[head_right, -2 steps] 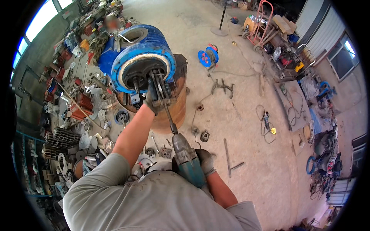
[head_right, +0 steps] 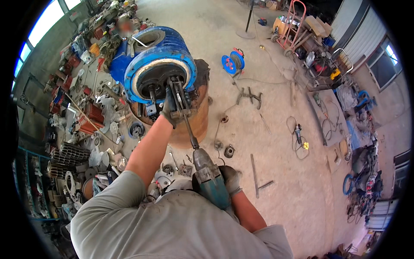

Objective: The person uses a puller tool and an impact wrench to remove bolts from a blue electric motor mounted on a barrel. They repeatedly tighten the puller, apply the impact wrench to the bolts, and adjust the tool while working in a cluttered workshop.

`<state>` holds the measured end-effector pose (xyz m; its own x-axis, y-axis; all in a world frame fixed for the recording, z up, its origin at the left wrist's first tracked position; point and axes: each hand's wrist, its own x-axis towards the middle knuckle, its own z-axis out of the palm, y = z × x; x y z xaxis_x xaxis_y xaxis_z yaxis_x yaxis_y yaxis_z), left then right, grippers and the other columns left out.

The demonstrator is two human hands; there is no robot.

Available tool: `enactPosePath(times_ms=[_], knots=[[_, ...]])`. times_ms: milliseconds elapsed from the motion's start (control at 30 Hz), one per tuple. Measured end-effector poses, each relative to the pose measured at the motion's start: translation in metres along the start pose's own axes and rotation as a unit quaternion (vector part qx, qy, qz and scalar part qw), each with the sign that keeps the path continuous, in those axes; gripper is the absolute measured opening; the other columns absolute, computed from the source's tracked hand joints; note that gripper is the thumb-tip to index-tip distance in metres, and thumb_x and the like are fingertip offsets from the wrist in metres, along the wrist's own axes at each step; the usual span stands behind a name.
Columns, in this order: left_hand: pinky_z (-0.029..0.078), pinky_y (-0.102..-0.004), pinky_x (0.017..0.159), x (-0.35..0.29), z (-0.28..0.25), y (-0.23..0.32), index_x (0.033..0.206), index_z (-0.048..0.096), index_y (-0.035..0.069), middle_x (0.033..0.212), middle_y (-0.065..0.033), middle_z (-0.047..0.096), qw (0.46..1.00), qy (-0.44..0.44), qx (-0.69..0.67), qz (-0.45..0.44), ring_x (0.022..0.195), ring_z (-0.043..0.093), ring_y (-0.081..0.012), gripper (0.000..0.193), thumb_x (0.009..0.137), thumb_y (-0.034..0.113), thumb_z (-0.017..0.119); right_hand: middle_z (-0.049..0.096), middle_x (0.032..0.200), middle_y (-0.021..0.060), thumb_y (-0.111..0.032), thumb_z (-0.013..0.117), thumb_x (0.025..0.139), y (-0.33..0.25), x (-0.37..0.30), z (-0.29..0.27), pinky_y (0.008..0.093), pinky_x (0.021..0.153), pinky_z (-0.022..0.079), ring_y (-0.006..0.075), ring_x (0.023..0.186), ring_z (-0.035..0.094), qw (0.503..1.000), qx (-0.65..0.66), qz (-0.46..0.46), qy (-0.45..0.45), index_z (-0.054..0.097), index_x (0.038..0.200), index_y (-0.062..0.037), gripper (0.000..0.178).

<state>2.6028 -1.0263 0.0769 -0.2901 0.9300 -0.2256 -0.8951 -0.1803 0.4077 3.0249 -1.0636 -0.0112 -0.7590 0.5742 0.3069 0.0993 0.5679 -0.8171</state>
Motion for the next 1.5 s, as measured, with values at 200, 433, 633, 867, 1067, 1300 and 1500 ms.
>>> enactPosePath(times_ms=[200, 433, 633, 867, 1067, 1300, 1500], knots=[[0.063, -0.0586, 0.065, -0.001, 0.004, -0.001, 0.112, 0.071, 0.022, 0.094, -0.0062, 0.076, 0.999, 0.037, 0.032, 0.011, 0.077, 0.075, -0.0292, 0.066, 0.100, 0.080, 0.042, 0.073, 0.098, 0.0188, -0.034, 0.077, 0.079, -0.014, 0.014, -0.017, 0.0501, 0.079, 0.054, 0.0413, 0.092, 0.069, 0.996, -0.071, -0.032, -0.040, 0.072, 0.112, -0.0071, 0.043], [0.062, -0.0619, 0.068, 0.009, -0.021, 0.008, 0.115, 0.071, 0.023, 0.096, -0.0065, 0.076, 1.000, -0.009, 0.015, -0.012, 0.076, 0.074, -0.0282, 0.071, 0.098, 0.084, 0.038, 0.072, 0.098, 0.0187, -0.039, 0.078, 0.078, 0.004, 0.002, -0.005, 0.0510, 0.080, 0.054, 0.0417, 0.093, 0.068, 0.999, -0.039, -0.023, -0.004, 0.071, 0.115, -0.0075, 0.049], [0.060, -0.0679, 0.072, 0.012, -0.018, -0.002, 0.117, 0.071, 0.022, 0.100, -0.0105, 0.075, 1.000, 0.000, 0.010, -0.003, 0.083, 0.074, -0.0356, 0.074, 0.097, 0.085, 0.040, 0.072, 0.098, 0.0185, -0.040, 0.078, 0.077, 0.001, 0.002, -0.011, 0.0513, 0.080, 0.054, 0.0418, 0.093, 0.068, 0.997, -0.068, -0.013, -0.020, 0.071, 0.115, -0.0086, 0.049], [0.062, -0.0614, 0.072, 0.009, -0.013, -0.001, 0.120, 0.069, 0.022, 0.100, -0.0082, 0.075, 0.999, 0.032, 0.026, 0.003, 0.082, 0.074, -0.0314, 0.070, 0.098, 0.082, 0.043, 0.072, 0.098, 0.0186, -0.037, 0.077, 0.078, -0.005, 0.006, -0.014, 0.0509, 0.081, 0.053, 0.0420, 0.094, 0.068, 0.998, -0.056, -0.024, -0.007, 0.071, 0.115, -0.0082, 0.047], [0.061, -0.0642, 0.071, -0.001, -0.009, 0.005, 0.121, 0.068, 0.020, 0.105, -0.0100, 0.071, 1.000, 0.022, 0.005, -0.003, 0.087, 0.072, -0.0349, 0.071, 0.098, 0.082, 0.044, 0.071, 0.098, 0.0189, -0.033, 0.076, 0.079, -0.004, 0.005, -0.009, 0.0508, 0.082, 0.053, 0.0419, 0.094, 0.067, 0.999, -0.032, -0.020, -0.012, 0.071, 0.115, -0.0072, 0.045], [0.059, -0.0685, 0.073, 0.001, -0.007, -0.001, 0.132, 0.062, 0.017, 0.118, -0.0143, 0.067, 0.997, 0.059, 0.050, 0.006, 0.098, 0.070, -0.0422, 0.077, 0.097, 0.083, 0.044, 0.071, 0.099, 0.0186, -0.032, 0.076, 0.079, 0.002, 0.003, -0.008, 0.0507, 0.081, 0.053, 0.0415, 0.094, 0.067, 0.999, -0.042, -0.015, -0.013, 0.071, 0.114, -0.0075, 0.043], [0.058, -0.0702, 0.077, 0.000, -0.001, 0.000, 0.130, 0.064, 0.018, 0.119, -0.0124, 0.068, 0.995, 0.069, 0.076, 0.001, 0.097, 0.069, -0.0393, 0.077, 0.097, 0.084, 0.043, 0.072, 0.099, 0.0176, -0.029, 0.075, 0.080, -0.006, 0.008, -0.011, 0.0503, 0.082, 0.053, 0.0406, 0.094, 0.067, 0.997, -0.067, -0.036, 0.012, 0.071, 0.114, -0.0079, 0.040]])
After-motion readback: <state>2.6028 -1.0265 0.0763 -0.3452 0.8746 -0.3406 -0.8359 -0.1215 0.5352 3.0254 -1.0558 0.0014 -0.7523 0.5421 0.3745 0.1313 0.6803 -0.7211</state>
